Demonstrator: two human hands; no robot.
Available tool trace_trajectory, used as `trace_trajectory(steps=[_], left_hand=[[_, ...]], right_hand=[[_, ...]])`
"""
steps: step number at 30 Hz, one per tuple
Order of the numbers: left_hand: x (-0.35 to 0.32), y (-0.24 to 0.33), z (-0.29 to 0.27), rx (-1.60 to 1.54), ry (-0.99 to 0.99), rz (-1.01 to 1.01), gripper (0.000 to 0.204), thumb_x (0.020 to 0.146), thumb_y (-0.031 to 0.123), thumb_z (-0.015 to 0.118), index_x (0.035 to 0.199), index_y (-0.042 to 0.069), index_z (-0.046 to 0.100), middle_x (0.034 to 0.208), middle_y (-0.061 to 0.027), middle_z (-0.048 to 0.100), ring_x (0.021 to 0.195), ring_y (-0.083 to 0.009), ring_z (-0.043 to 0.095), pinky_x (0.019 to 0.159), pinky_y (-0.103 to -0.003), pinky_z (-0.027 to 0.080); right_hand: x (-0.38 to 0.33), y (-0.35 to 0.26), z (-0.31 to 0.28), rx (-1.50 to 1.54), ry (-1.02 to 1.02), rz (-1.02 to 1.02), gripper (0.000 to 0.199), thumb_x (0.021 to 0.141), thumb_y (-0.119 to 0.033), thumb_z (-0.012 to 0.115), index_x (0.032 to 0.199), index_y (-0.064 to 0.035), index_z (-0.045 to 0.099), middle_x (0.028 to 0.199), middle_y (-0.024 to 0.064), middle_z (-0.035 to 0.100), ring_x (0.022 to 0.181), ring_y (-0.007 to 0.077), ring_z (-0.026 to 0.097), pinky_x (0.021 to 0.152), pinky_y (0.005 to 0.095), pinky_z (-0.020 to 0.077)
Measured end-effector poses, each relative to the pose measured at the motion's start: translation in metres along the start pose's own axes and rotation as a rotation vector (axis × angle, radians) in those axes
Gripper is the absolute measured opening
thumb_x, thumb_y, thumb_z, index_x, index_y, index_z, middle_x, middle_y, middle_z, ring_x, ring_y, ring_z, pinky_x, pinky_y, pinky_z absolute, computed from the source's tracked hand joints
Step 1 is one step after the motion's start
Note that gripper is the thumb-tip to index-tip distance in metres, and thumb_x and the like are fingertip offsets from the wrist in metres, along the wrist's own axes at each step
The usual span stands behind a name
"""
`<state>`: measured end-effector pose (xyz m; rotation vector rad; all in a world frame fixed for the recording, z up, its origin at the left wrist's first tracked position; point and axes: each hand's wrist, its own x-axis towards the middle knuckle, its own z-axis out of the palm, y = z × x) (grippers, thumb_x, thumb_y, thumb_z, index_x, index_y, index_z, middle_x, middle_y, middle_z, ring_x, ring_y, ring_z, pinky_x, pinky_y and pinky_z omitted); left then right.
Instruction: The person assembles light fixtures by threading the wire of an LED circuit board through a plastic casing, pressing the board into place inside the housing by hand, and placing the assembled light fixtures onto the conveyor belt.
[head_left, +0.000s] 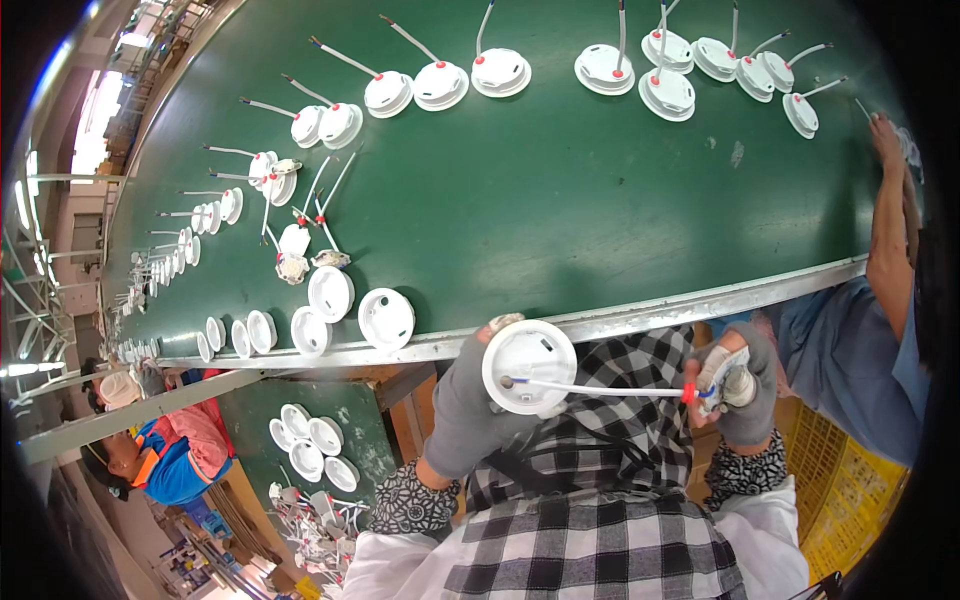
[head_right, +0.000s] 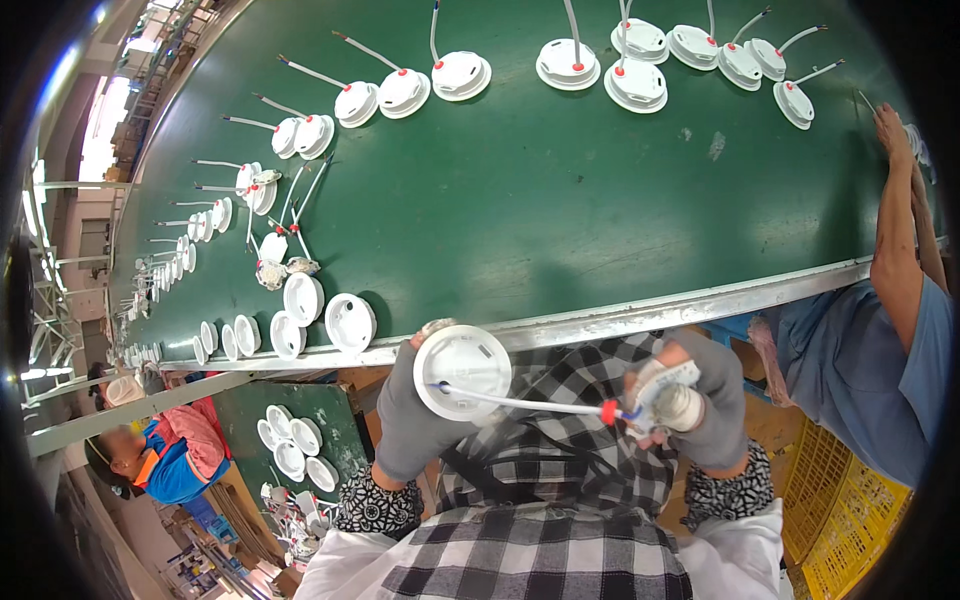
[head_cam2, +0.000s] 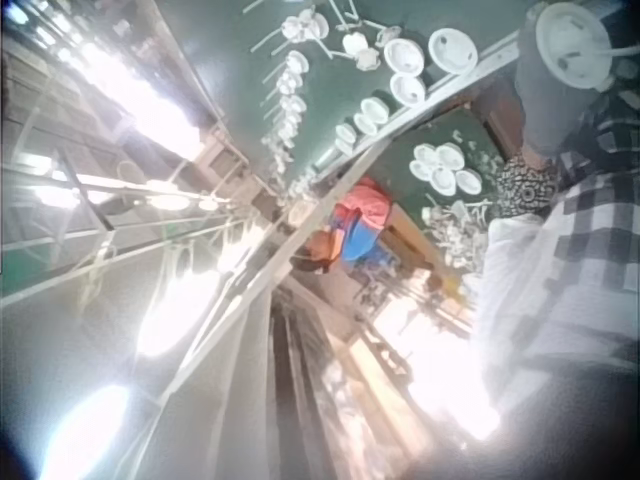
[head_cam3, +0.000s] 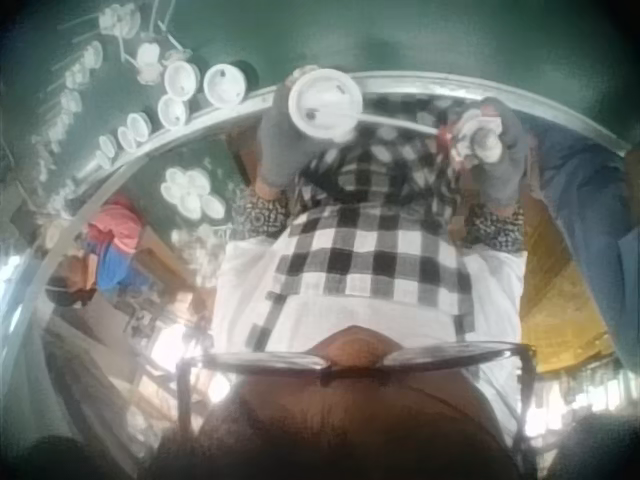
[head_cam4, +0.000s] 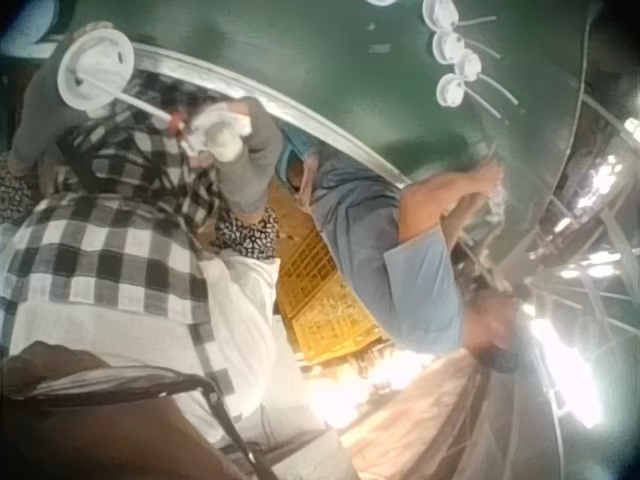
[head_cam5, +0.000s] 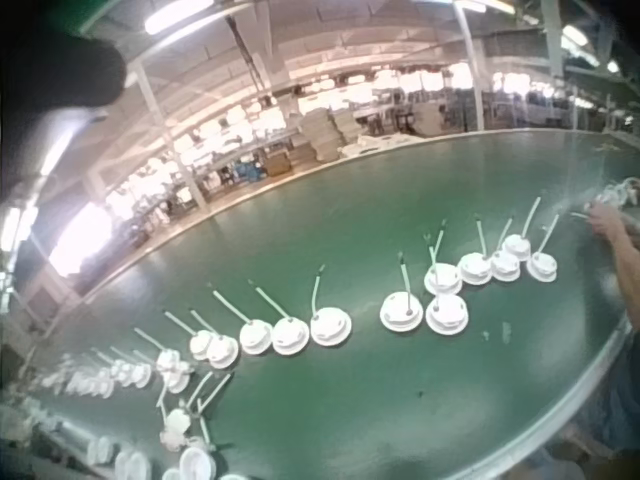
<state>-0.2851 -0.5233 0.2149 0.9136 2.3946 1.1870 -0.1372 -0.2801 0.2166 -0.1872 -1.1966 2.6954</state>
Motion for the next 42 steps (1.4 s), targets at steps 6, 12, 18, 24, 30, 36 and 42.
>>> trace_trajectory(steps=[6,12,18,24,30,36,42], left_hand=[[-0.007,0.005,-0.003,0.044,0.019,-0.006,0.086,0.062,0.026,0.089,0.131,0.002,0.045,0.118,-0.0118,0.059,0.107,-0.0231,0.062,0.090,-0.033,0.051],[-0.010,0.005,-0.004,0.130,0.037,0.026,0.080,0.059,0.032,0.089,0.123,0.004,0.050,0.109,-0.0127,0.061,0.096,-0.0263,0.065,0.080,-0.035,0.053],[-0.009,0.009,-0.002,0.389,0.060,0.183,0.078,0.057,0.035,0.090,0.118,0.004,0.052,0.107,-0.0157,0.060,0.097,-0.0319,0.063,0.079,-0.037,0.053],[-0.015,0.004,0.001,0.208,0.034,0.268,0.077,0.061,0.025,0.089,0.121,0.002,0.047,0.106,-0.0134,0.061,0.089,-0.0281,0.062,0.075,-0.036,0.051],[-0.022,-0.005,0.000,0.144,-0.093,0.284,0.089,0.066,0.020,0.086,0.134,0.000,0.033,0.108,-0.0143,0.061,0.080,-0.0269,0.064,0.067,-0.038,0.052],[-0.030,-0.009,0.002,-0.037,-0.242,0.007,0.055,0.074,0.021,0.078,0.119,0.005,0.052,0.111,-0.0066,0.061,0.103,-0.0207,0.060,0.090,-0.033,0.046],[-0.028,-0.013,0.006,-0.227,-0.310,-0.113,0.054,0.078,0.025,0.076,0.120,0.004,0.050,0.111,-0.0080,0.061,0.099,-0.0214,0.061,0.084,-0.033,0.049]], right_hand=[[-0.016,0.006,-0.003,-0.234,0.071,0.205,0.024,0.089,-0.019,0.067,0.093,0.0040,0.059,0.075,0.0131,0.067,0.057,0.0114,0.064,0.048,0.0205,0.0486],[0.000,-0.002,0.019,-0.579,-0.045,0.085,0.018,0.087,-0.017,0.067,0.087,0.0003,0.064,0.067,0.0067,0.066,0.053,0.0086,0.061,0.047,0.0211,0.0444],[0.017,0.001,0.046,-0.944,-0.156,0.041,0.021,0.086,-0.025,0.070,0.092,-0.0055,0.067,0.057,0.0011,0.060,0.046,0.0112,0.058,0.043,0.0259,0.0387],[0.034,0.006,0.056,-0.970,-0.309,0.321,0.036,0.089,-0.033,0.062,0.110,-0.0032,0.060,0.056,0.0127,0.056,0.045,0.0246,0.056,0.045,0.0354,0.0408],[0.029,0.022,0.064,-0.995,-0.340,0.162,0.030,0.088,-0.019,0.058,0.111,-0.0004,0.058,0.056,0.0155,0.056,0.045,0.0286,0.057,0.046,0.0384,0.0439],[0.024,0.033,0.070,-0.950,-0.264,0.189,0.039,0.088,-0.021,0.058,0.119,0.0012,0.051,0.056,0.0173,0.055,0.045,0.0312,0.057,0.045,0.0384,0.0441],[0.021,0.033,0.066,-1.245,-0.287,0.111,0.058,0.078,-0.032,0.071,0.119,0.0026,0.048,0.082,0.0161,0.060,0.061,0.0251,0.061,0.053,0.0360,0.0477]])
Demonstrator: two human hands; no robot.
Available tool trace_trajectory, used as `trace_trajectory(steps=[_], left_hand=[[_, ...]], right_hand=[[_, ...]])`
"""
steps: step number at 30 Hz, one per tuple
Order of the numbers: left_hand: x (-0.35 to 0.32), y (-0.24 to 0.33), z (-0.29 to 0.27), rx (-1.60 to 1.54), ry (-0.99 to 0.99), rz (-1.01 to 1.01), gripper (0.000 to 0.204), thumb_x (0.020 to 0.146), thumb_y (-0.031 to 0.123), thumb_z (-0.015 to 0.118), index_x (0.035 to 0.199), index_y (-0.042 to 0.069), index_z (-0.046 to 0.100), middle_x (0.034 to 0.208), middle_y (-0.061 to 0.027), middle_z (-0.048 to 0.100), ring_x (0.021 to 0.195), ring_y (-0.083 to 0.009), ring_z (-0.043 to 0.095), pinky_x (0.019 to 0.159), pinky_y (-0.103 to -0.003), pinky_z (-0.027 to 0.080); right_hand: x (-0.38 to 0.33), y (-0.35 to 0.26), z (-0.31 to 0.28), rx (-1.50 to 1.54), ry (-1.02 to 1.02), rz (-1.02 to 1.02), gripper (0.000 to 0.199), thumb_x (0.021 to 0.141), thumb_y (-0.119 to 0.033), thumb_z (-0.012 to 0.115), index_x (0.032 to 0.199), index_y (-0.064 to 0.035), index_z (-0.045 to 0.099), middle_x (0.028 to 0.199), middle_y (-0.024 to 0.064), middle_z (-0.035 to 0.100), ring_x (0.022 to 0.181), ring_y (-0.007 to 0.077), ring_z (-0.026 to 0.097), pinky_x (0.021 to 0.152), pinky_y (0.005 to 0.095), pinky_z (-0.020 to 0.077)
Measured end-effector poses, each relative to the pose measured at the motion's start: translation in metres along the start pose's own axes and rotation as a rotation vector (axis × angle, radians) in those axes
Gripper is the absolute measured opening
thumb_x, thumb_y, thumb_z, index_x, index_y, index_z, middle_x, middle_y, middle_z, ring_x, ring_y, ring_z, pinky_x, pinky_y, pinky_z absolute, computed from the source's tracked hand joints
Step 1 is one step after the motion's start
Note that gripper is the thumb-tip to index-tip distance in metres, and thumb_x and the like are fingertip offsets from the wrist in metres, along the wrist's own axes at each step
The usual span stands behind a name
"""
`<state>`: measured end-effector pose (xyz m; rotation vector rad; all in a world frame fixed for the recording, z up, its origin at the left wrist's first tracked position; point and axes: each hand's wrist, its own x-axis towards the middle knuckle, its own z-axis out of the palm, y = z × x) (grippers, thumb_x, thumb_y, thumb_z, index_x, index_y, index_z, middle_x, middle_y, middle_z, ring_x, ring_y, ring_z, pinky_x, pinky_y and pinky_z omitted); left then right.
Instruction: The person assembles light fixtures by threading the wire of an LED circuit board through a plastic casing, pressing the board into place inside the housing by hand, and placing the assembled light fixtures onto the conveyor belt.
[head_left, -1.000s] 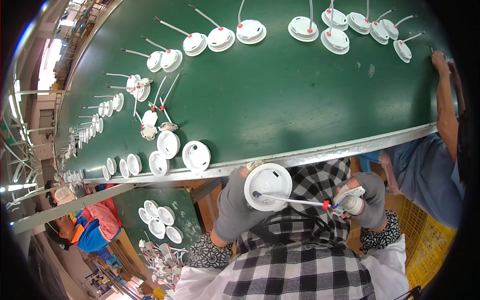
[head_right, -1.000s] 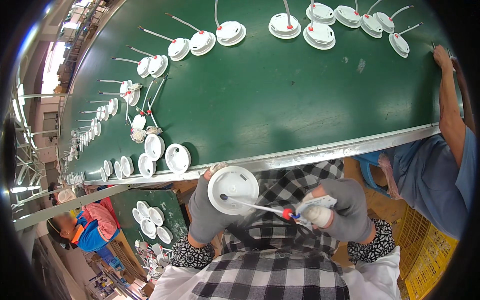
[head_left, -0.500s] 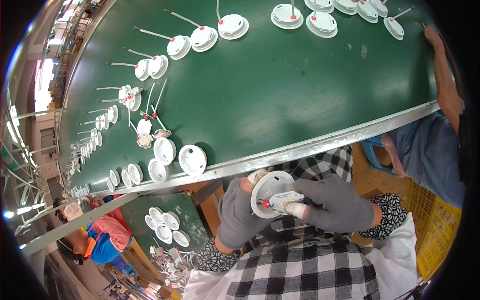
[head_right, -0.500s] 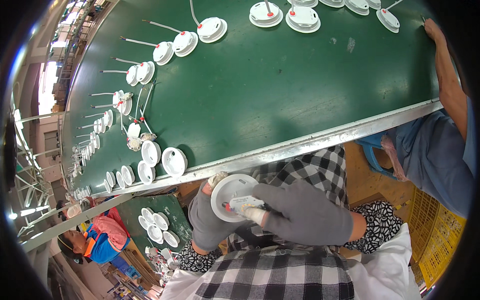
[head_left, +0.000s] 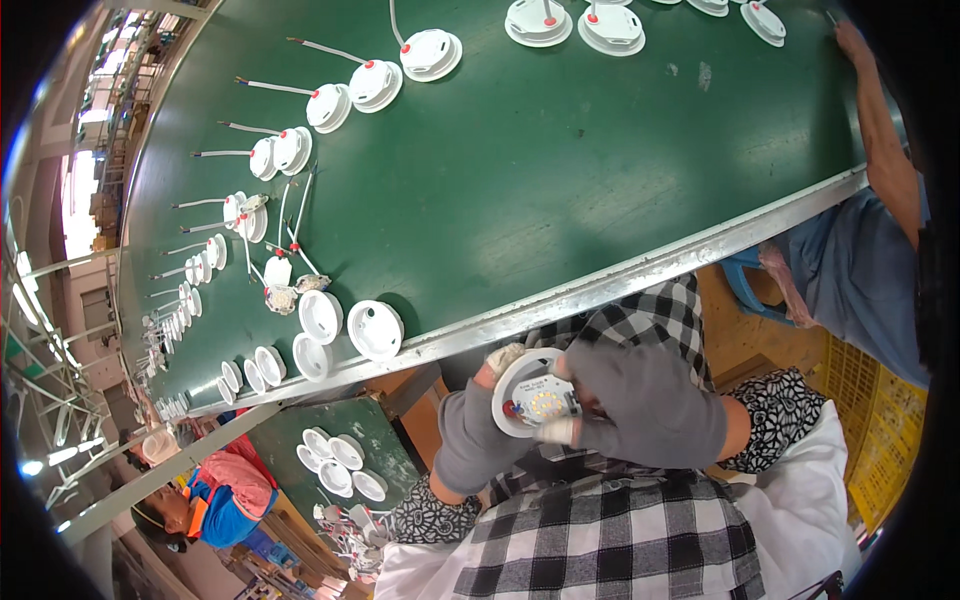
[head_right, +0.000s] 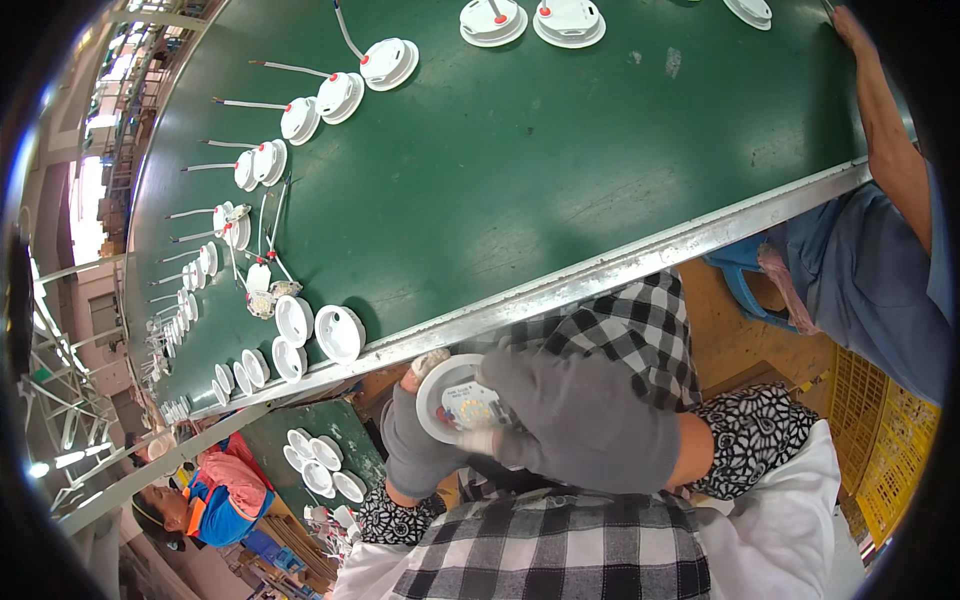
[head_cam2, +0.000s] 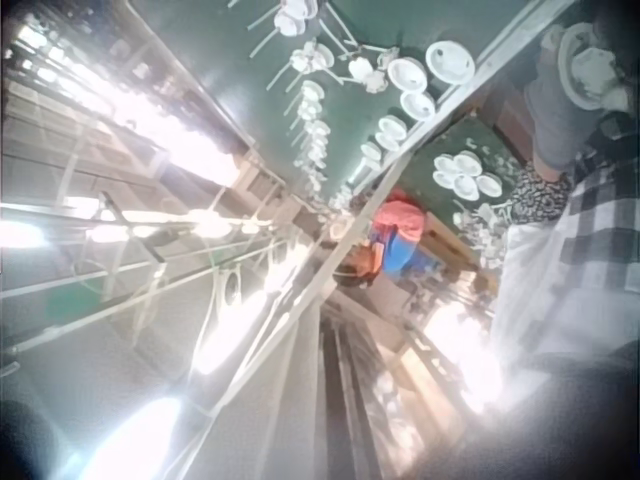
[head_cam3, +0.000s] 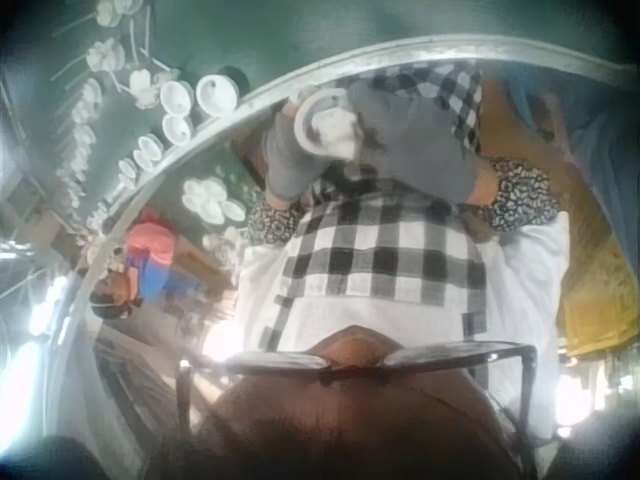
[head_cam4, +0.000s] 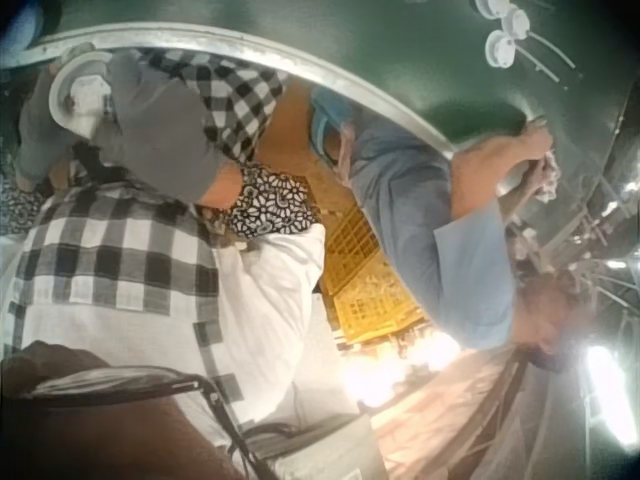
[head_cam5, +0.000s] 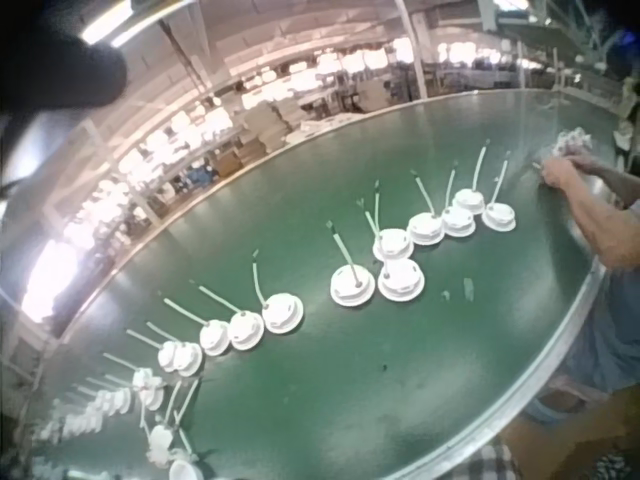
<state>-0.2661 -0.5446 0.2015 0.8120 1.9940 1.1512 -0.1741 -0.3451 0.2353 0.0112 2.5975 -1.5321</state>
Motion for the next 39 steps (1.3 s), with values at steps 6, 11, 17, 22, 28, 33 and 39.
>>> trace_trajectory(steps=[6,11,17,22,28,33,39], left_hand=[[0.005,0.009,0.000,0.491,0.078,0.231,0.077,0.063,0.028,0.087,0.123,0.002,0.046,0.113,-0.0114,0.060,0.098,-0.0222,0.063,0.080,-0.034,0.051],[-0.005,0.015,-0.004,0.187,0.095,0.078,0.070,0.070,0.012,0.081,0.129,0.001,0.044,0.110,-0.0139,0.062,0.097,-0.0237,0.064,0.082,-0.033,0.051],[-0.020,-0.016,-0.027,0.123,-0.058,0.108,0.041,0.077,0.006,0.073,0.115,0.000,0.058,0.101,-0.0132,0.066,0.087,-0.0249,0.068,0.075,-0.031,0.052],[-0.010,-0.023,-0.033,-0.140,-0.145,0.169,0.025,0.081,0.002,0.068,0.105,-0.001,0.063,0.098,-0.0143,0.068,0.086,-0.0249,0.069,0.073,-0.031,0.052],[0.001,-0.032,-0.039,-0.403,-0.336,0.176,0.025,0.083,0.001,0.067,0.107,-0.004,0.063,0.100,-0.0132,0.069,0.088,-0.0232,0.068,0.076,-0.031,0.052],[-0.008,-0.022,-0.031,-0.552,-0.513,-0.072,0.024,0.085,0.004,0.068,0.108,-0.003,0.064,0.098,-0.0099,0.070,0.086,-0.0139,0.066,0.074,-0.026,0.050],[-0.025,0.000,-0.002,-0.567,-0.447,-0.511,0.020,0.091,0.016,0.066,0.102,0.001,0.063,0.081,-0.0004,0.064,0.075,-0.0041,0.056,0.068,-0.022,0.047]], right_hand=[[0.009,0.004,0.009,-0.242,0.201,-0.208,0.082,0.064,-0.038,0.077,0.124,0.0076,0.044,0.101,0.0143,0.042,0.095,0.0260,0.049,0.079,0.0343,0.0471],[0.002,0.003,0.017,-0.287,0.278,-0.173,0.084,0.064,-0.039,0.079,0.125,0.0083,0.046,0.102,0.0155,0.048,0.092,0.0265,0.056,0.073,0.0327,0.0499],[0.000,0.002,0.012,-0.235,0.208,-0.161,0.084,0.064,-0.039,0.080,0.123,0.0113,0.046,0.104,0.0175,0.050,0.091,0.0253,0.059,0.065,0.0314,0.0532],[-0.003,0.002,0.012,-0.238,0.161,-0.181,0.085,0.064,-0.040,0.080,0.121,0.0122,0.046,0.100,0.0183,0.052,0.084,0.0246,0.062,0.063,0.0302,0.0539],[-0.010,0.007,0.020,-0.339,0.180,-0.214,0.085,0.067,-0.047,0.077,0.119,0.0126,0.046,0.099,0.0210,0.054,0.076,0.0234,0.062,0.057,0.0295,0.0528],[-0.008,0.037,0.020,-0.002,-0.082,-0.230,0.091,0.071,-0.068,0.066,0.123,0.0042,0.045,0.107,0.0179,0.049,0.072,0.0261,0.063,0.058,0.0324,0.0548],[-0.024,0.052,0.038,0.208,-0.380,-0.028,0.084,0.072,-0.050,0.076,0.129,-0.0037,0.036,0.121,0.0206,0.036,0.100,0.0361,0.058,0.082,0.0406,0.0546]])
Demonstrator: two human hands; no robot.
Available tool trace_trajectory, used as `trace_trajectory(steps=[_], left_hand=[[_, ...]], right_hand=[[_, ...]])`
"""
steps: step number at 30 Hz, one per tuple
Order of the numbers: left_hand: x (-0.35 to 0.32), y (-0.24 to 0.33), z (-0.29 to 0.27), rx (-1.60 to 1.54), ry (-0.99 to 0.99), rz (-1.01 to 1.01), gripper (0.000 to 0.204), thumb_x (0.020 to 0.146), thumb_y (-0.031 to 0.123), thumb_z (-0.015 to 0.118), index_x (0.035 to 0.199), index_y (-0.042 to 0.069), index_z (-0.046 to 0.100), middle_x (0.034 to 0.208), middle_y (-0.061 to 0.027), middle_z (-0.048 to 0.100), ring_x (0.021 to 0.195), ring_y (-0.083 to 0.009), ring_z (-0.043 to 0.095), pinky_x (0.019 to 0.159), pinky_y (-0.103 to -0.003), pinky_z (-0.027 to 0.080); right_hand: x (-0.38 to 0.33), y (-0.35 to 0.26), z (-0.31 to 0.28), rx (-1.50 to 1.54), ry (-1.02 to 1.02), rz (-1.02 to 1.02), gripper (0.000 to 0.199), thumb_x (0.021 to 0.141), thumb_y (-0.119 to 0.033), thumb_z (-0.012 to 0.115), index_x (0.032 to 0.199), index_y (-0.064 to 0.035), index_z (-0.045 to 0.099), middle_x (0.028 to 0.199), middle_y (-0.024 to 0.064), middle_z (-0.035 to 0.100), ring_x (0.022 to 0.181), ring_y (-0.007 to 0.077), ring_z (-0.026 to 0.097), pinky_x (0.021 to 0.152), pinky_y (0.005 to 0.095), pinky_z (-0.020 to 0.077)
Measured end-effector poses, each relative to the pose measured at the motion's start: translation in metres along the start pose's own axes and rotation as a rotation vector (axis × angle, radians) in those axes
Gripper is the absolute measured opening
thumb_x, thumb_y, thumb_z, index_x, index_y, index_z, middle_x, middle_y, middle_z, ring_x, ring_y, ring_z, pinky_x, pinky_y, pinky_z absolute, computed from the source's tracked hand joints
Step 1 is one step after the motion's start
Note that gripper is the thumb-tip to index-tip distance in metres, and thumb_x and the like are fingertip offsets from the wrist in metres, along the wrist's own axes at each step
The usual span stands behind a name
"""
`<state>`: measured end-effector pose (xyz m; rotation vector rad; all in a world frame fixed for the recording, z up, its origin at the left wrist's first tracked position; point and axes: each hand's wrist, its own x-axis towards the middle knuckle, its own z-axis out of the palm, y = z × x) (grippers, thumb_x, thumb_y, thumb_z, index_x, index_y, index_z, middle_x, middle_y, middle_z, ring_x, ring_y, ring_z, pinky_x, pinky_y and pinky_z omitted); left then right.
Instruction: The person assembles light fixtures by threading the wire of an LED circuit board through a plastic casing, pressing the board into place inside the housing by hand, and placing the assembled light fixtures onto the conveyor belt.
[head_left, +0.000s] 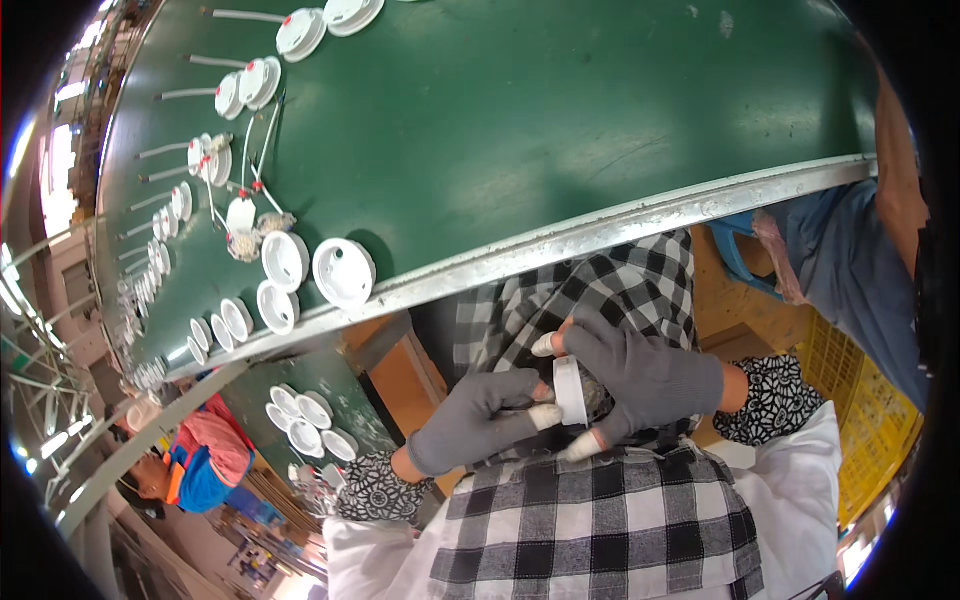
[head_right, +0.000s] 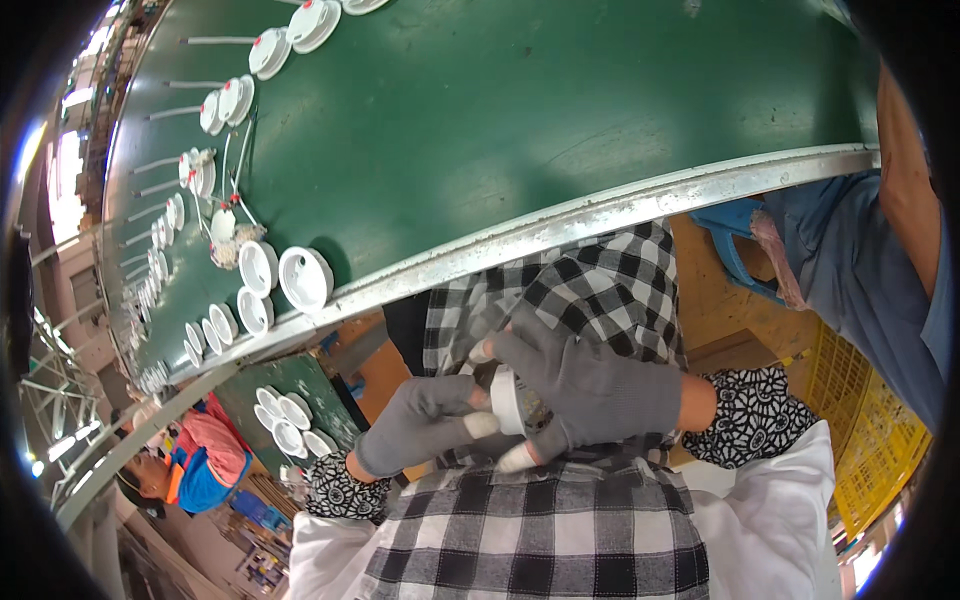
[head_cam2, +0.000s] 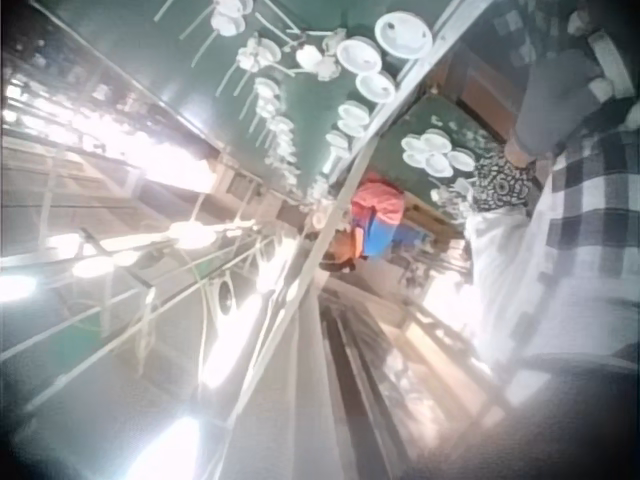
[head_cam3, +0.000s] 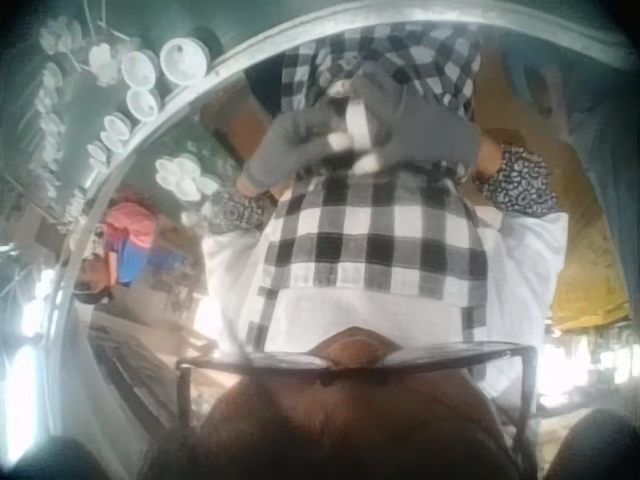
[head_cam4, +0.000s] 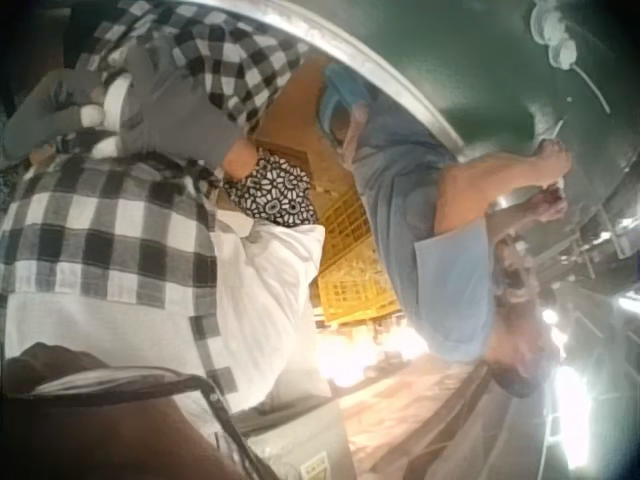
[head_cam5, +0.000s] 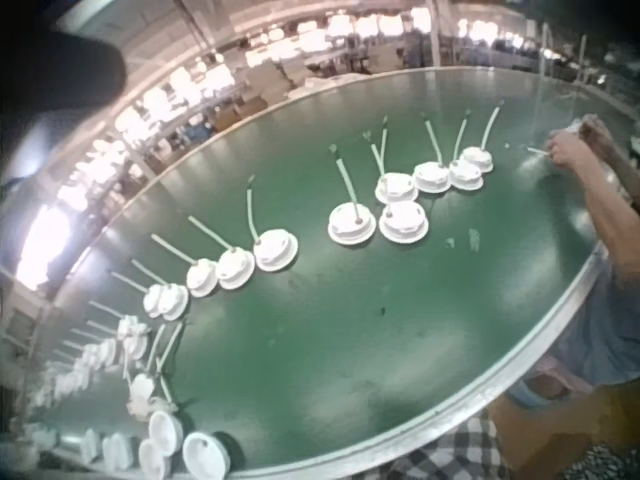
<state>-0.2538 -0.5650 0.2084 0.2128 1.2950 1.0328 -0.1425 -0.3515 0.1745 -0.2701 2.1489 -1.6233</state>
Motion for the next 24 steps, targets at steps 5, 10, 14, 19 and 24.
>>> trace_trajectory(steps=[5,10,14,19,24], left_hand=[[-0.001,-0.004,0.009,0.042,-0.107,-0.039,0.022,0.095,0.019,0.059,0.108,0.002,0.063,0.097,-0.0007,0.064,0.088,-0.0028,0.055,0.078,-0.021,0.044],[0.002,-0.010,0.009,0.062,-0.170,0.019,0.024,0.098,0.023,0.055,0.108,0.002,0.061,0.092,0.0015,0.061,0.085,-0.0034,0.051,0.076,-0.023,0.043],[0.001,-0.022,0.012,0.078,-0.158,0.081,0.024,0.098,0.025,0.054,0.103,0.003,0.061,0.085,0.0008,0.059,0.077,-0.0062,0.051,0.070,-0.026,0.043],[-0.005,-0.024,0.018,0.152,-0.098,0.169,0.024,0.097,0.026,0.054,0.098,0.004,0.061,0.080,-0.0015,0.058,0.073,-0.0079,0.051,0.067,-0.026,0.042],[-0.009,-0.009,0.019,0.044,-0.114,0.119,0.023,0.097,0.026,0.055,0.095,0.004,0.061,0.077,-0.0015,0.057,0.072,-0.0084,0.051,0.066,-0.026,0.042]], right_hand=[[-0.006,0.022,0.012,0.211,-0.029,-0.071,0.075,0.069,-0.040,0.078,0.124,-0.0043,0.042,0.115,0.0131,0.041,0.102,0.0309,0.055,0.084,0.0394,0.0495],[-0.014,0.033,0.019,0.306,-0.053,-0.055,0.072,0.066,-0.037,0.081,0.120,-0.0047,0.046,0.108,0.0097,0.043,0.100,0.0254,0.050,0.087,0.0353,0.0432],[-0.014,0.033,0.022,0.340,-0.040,-0.056,0.068,0.066,-0.039,0.081,0.116,-0.0050,0.052,0.108,0.0089,0.045,0.102,0.0249,0.049,0.090,0.0346,0.0408],[-0.015,0.039,0.028,0.395,-0.080,-0.049,0.066,0.064,-0.041,0.081,0.114,-0.0054,0.056,0.108,0.0087,0.045,0.103,0.0247,0.047,0.091,0.0345,0.0397],[-0.017,0.036,0.026,0.369,-0.117,-0.032,0.069,0.058,-0.034,0.082,0.114,-0.0052,0.055,0.107,0.0084,0.044,0.103,0.0254,0.048,0.093,0.0346,0.0397]])
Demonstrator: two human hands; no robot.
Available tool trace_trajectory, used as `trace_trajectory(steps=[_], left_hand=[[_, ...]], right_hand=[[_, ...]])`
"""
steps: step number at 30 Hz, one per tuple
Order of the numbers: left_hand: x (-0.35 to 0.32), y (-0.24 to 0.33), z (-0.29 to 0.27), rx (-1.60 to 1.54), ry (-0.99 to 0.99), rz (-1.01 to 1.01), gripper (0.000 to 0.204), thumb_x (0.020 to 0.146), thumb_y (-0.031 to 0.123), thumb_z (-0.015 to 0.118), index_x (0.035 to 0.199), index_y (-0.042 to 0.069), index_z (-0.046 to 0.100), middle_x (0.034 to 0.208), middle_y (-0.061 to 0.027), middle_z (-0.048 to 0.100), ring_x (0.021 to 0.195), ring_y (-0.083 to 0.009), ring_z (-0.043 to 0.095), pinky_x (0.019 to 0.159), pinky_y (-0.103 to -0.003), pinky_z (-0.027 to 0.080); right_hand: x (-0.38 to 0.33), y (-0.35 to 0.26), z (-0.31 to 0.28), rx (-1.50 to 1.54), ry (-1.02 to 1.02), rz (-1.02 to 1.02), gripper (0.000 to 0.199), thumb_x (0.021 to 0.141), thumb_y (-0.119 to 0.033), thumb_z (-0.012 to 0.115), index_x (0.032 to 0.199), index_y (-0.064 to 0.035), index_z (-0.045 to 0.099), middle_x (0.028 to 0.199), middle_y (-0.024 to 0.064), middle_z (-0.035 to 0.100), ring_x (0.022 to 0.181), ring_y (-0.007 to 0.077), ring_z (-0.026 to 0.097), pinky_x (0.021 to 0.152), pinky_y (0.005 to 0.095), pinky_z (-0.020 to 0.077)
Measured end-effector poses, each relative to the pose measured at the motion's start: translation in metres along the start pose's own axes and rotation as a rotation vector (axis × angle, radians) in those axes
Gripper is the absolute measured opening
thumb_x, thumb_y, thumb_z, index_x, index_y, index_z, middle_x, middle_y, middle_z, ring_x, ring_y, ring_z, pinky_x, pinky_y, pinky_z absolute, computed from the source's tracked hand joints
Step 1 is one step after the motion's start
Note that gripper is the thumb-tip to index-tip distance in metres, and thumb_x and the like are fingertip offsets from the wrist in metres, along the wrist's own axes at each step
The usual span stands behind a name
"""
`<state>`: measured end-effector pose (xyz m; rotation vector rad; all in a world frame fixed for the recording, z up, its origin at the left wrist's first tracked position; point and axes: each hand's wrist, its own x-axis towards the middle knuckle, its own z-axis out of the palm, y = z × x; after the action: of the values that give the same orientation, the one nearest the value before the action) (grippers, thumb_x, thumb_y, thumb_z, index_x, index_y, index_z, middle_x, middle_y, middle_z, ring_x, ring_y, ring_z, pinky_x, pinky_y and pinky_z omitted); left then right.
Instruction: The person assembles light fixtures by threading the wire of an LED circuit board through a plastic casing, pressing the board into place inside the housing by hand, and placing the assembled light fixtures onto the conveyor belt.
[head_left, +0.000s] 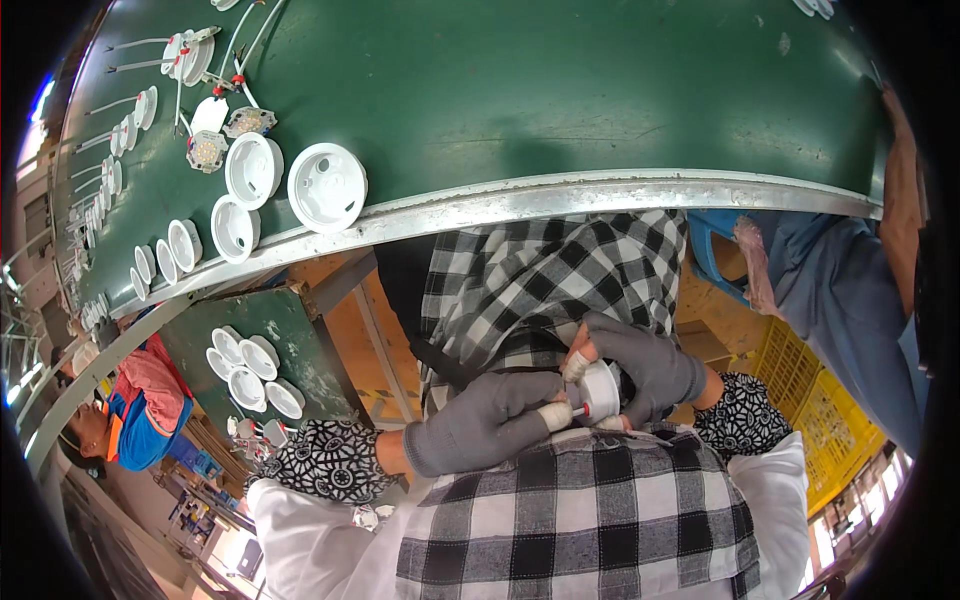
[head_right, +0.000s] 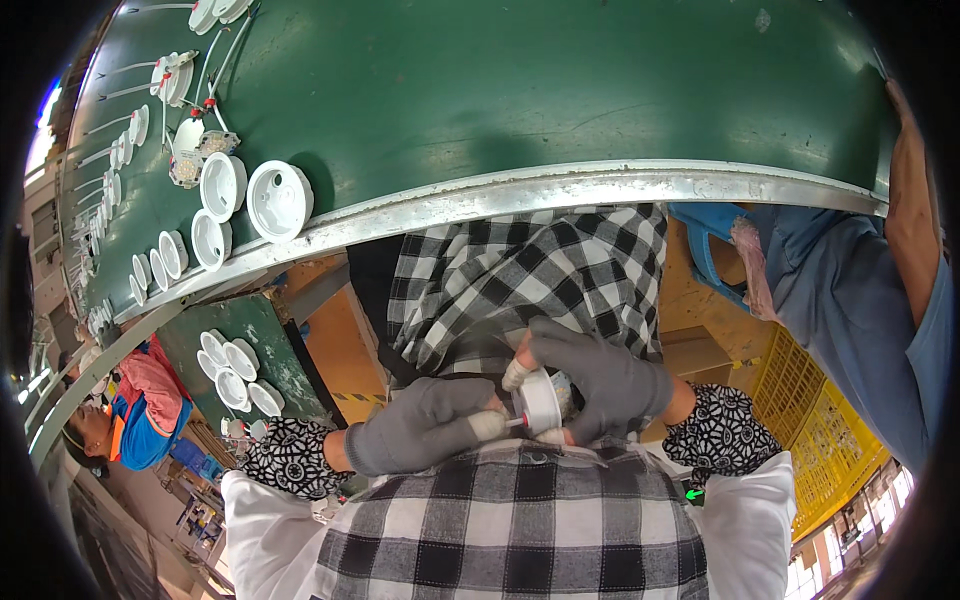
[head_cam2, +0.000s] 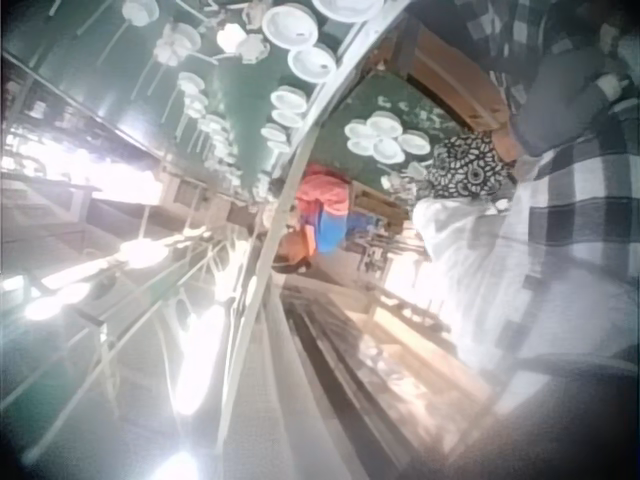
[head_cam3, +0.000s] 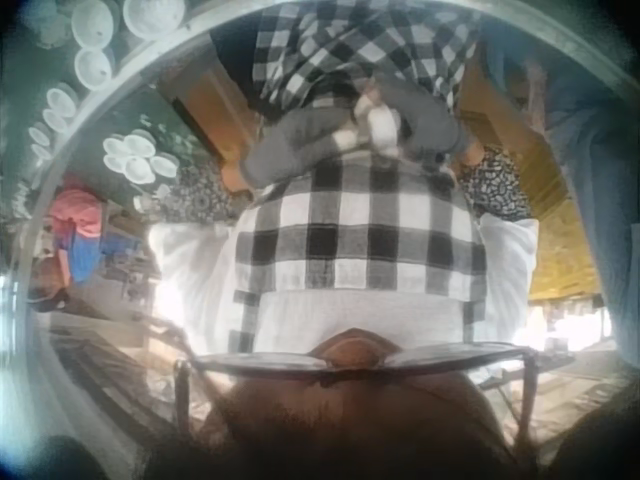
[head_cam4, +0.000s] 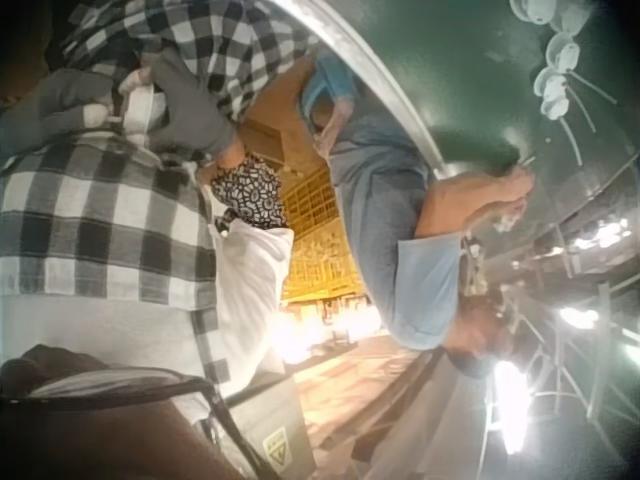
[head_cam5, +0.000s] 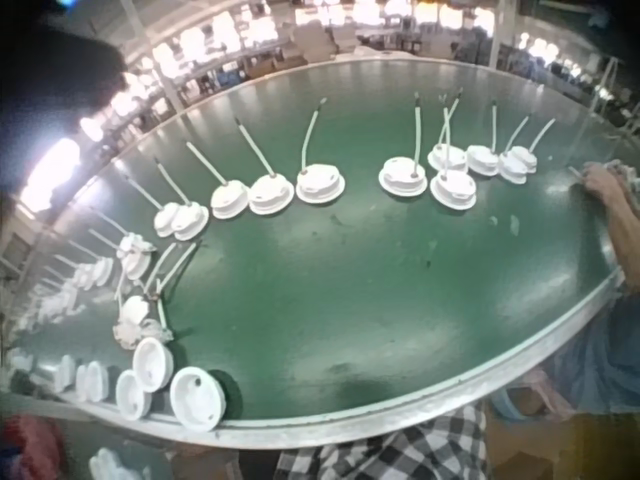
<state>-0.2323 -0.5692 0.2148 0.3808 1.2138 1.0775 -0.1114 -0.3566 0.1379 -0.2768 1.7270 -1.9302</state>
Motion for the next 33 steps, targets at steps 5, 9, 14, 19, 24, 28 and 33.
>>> trace_trajectory(steps=[5,9,14,19,24,28,33], left_hand=[[-0.004,0.007,0.004,-0.050,-0.008,-0.119,0.024,0.098,0.018,0.052,0.112,0.000,0.059,0.088,-0.0019,0.061,0.081,-0.0069,0.053,0.073,-0.024,0.045],[0.007,0.022,-0.006,-0.219,-0.058,-0.385,0.024,0.098,0.019,0.052,0.110,-0.001,0.060,0.090,-0.0013,0.062,0.082,-0.0058,0.052,0.075,-0.023,0.044],[0.014,0.004,-0.010,-0.180,0.026,-0.153,0.020,0.097,0.020,0.055,0.101,0.001,0.062,0.079,0.0037,0.060,0.068,0.0004,0.049,0.060,-0.018,0.041],[0.006,0.015,-0.022,-0.024,-0.089,-0.295,0.019,0.096,0.020,0.057,0.099,0.002,0.062,0.074,0.0062,0.056,0.065,0.0008,0.046,0.057,-0.019,0.039],[-0.004,0.012,-0.023,-0.024,-0.091,-0.318,0.020,0.097,0.021,0.057,0.095,0.002,0.060,0.070,0.0073,0.052,0.064,0.0010,0.044,0.056,-0.019,0.037],[-0.023,0.004,-0.004,0.016,0.012,-0.249,0.018,0.097,0.019,0.056,0.097,0.001,0.056,0.071,0.0014,0.051,0.067,-0.0047,0.043,0.061,-0.024,0.040],[-0.031,0.020,-0.004,0.013,0.061,-0.166,0.015,0.097,0.018,0.055,0.094,0.002,0.054,0.074,0.0034,0.051,0.067,-0.0037,0.042,0.062,-0.022,0.039]], right_hand=[[0.000,-0.002,0.003,0.004,0.037,-0.021,0.068,0.057,-0.030,0.082,0.114,-0.0051,0.055,0.107,0.0087,0.045,0.105,0.0249,0.049,0.093,0.0346,0.0400],[0.001,-0.008,0.003,-0.010,0.145,-0.021,0.062,0.064,-0.030,0.080,0.115,-0.0066,0.055,0.106,0.0085,0.050,0.104,0.0254,0.051,0.092,0.0350,0.0415],[0.003,-0.010,0.000,0.017,0.150,0.033,0.060,0.068,-0.033,0.078,0.117,-0.0071,0.054,0.105,0.0090,0.052,0.104,0.0262,0.052,0.091,0.0354,0.0430],[0.001,-0.023,0.021,-0.263,0.255,-0.056,0.066,0.069,-0.036,0.079,0.121,-0.0070,0.050,0.105,0.0110,0.052,0.097,0.0269,0.056,0.082,0.0361,0.0490],[0.001,-0.027,0.037,-0.691,0.263,-0.008,0.048,0.077,-0.020,0.070,0.117,-0.0052,0.049,0.106,0.0118,0.051,0.083,0.0230,0.059,0.066,0.0307,0.0522],[0.007,-0.024,0.039,-0.786,0.296,-0.125,0.040,0.078,-0.011,0.064,0.114,-0.0035,0.049,0.105,0.0118,0.051,0.085,0.0227,0.058,0.068,0.0319,0.0510],[0.014,-0.039,0.029,-0.636,0.239,-0.235,0.042,0.078,-0.011,0.066,0.116,-0.0057,0.048,0.106,0.0139,0.050,0.091,0.0282,0.057,0.077,0.0358,0.0488]])
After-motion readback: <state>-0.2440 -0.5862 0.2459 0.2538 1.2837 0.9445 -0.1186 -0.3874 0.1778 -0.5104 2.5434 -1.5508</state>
